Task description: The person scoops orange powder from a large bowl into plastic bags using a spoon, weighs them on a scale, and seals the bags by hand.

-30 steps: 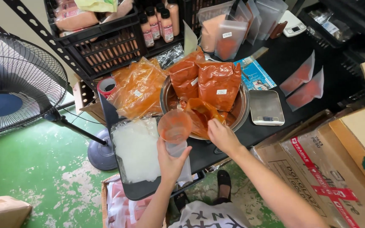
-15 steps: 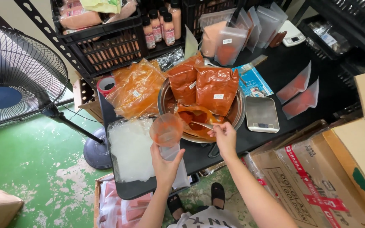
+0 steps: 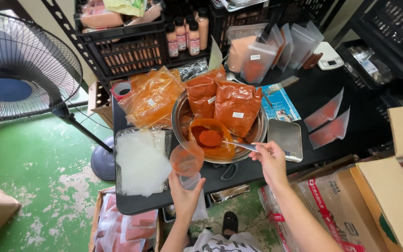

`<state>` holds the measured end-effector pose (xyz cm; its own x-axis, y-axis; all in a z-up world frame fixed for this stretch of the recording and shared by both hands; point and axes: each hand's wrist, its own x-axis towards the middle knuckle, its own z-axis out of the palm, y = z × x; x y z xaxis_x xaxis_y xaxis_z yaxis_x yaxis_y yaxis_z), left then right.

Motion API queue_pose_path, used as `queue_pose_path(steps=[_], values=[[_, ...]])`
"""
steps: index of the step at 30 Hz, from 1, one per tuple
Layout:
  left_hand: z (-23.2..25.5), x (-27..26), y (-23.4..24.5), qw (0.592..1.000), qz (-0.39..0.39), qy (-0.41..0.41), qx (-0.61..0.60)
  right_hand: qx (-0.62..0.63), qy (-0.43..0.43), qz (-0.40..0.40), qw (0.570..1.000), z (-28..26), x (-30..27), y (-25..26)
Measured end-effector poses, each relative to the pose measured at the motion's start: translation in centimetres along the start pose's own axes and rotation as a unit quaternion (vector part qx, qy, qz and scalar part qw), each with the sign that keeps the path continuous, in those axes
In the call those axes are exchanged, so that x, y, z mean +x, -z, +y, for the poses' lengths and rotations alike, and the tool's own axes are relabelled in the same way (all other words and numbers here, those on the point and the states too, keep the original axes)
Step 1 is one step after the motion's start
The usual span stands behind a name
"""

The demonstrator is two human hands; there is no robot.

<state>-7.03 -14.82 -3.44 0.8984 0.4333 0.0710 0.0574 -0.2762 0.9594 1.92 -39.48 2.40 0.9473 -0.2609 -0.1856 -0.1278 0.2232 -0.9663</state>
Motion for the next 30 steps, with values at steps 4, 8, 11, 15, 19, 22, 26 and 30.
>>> queue_pose_path(steps=[4, 8, 11, 15, 19, 22, 26, 30], values=[[-1.1, -0.8, -0.9, 1.000, 0.013, -0.010, 0.009, 0.017, 0.008, -0.023, 1.000, -1.5, 0.3, 0.9], [-2.4, -1.4, -1.8, 0.999, 0.022, 0.025, 0.027, 0.012, 0.036, -0.051, 0.998, -4.1, -0.1, 1.2], [-2.5, -1.2, -2.4, 0.999, 0.019, 0.023, 0.033, -0.003, 0.048, -0.070, 0.996, -6.3, -0.5, 1.2], [-2.8, -0.2, -3.7, 0.999, 0.024, -0.014, 0.038, -0.036, 0.066, -0.120, 0.990, -7.9, -1.9, 0.7], [-0.7, 0.8, -4.2, 0.997, 0.047, -0.064, 0.011, -0.056, 0.186, -0.170, 0.966, -7.0, -4.1, -0.1], [-0.9, 1.4, -4.7, 0.996, 0.051, -0.078, 0.006, -0.179, 0.265, -0.183, 0.930, -7.2, -6.1, -0.2], [-2.6, 1.6, -4.8, 0.989, 0.060, -0.137, -0.011, -0.322, 0.418, -0.255, 0.810, -7.3, -7.2, 0.3], [-4.3, 1.4, -4.8, 0.981, 0.058, -0.185, 0.004, -0.351, 0.506, -0.306, 0.726, -7.0, -7.3, 0.5]])
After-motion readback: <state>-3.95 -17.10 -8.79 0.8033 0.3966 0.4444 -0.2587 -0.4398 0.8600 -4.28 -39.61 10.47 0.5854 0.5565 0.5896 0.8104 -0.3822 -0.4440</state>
